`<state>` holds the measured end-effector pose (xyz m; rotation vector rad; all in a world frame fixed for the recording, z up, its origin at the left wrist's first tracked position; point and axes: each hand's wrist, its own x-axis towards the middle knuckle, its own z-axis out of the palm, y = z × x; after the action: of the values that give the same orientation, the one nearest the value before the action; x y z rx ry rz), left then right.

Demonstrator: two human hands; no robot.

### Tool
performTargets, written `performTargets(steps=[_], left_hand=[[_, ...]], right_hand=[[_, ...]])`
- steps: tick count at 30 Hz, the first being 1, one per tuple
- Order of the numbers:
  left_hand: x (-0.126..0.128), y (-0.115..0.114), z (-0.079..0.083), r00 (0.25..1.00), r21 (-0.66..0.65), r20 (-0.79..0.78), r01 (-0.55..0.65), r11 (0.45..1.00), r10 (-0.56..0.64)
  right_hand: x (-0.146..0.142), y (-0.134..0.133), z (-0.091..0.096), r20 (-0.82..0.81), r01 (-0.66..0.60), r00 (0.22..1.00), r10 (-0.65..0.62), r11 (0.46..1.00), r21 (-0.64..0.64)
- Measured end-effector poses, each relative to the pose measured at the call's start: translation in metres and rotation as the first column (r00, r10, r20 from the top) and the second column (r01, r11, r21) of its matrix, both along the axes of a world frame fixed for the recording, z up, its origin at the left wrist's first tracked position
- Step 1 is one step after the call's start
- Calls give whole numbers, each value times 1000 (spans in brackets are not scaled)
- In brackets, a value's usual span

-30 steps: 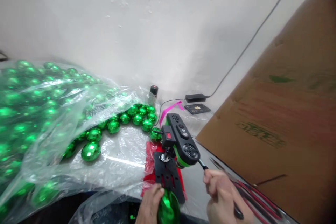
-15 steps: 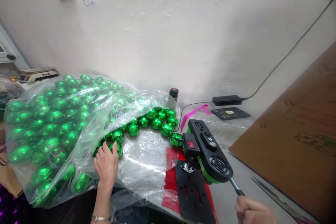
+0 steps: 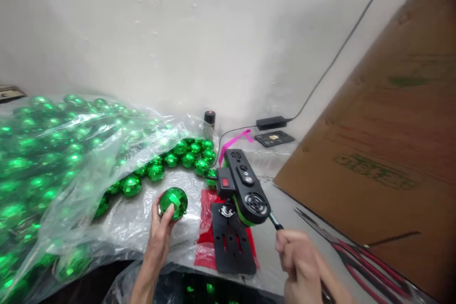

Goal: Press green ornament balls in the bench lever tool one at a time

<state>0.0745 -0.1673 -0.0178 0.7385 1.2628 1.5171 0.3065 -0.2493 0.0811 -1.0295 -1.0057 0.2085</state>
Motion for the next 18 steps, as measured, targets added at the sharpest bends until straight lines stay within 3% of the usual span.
performTargets(steps=[2, 4, 10, 14, 18], left_hand=[[32, -13, -10, 989, -29, 116, 96, 995, -92], [56, -23, -24, 979, -73, 106, 183, 980, -175], [92, -37, -63, 922, 2, -308, 247, 969, -234], [102, -42, -76, 801, 40, -561, 280, 959, -211], [109, -44, -89, 684, 170, -722, 324, 931, -106]], right_hand=[[2, 2, 11, 59, -26, 998, 27, 1000, -17], [3, 3, 18, 96, -36, 995, 39, 999, -29], [4, 0, 20, 144, -44, 989, 41, 999, 18], [6, -2, 11, 157, -68, 985, 65, 998, 16], [0, -5, 7, 132, -80, 988, 77, 997, 19]])
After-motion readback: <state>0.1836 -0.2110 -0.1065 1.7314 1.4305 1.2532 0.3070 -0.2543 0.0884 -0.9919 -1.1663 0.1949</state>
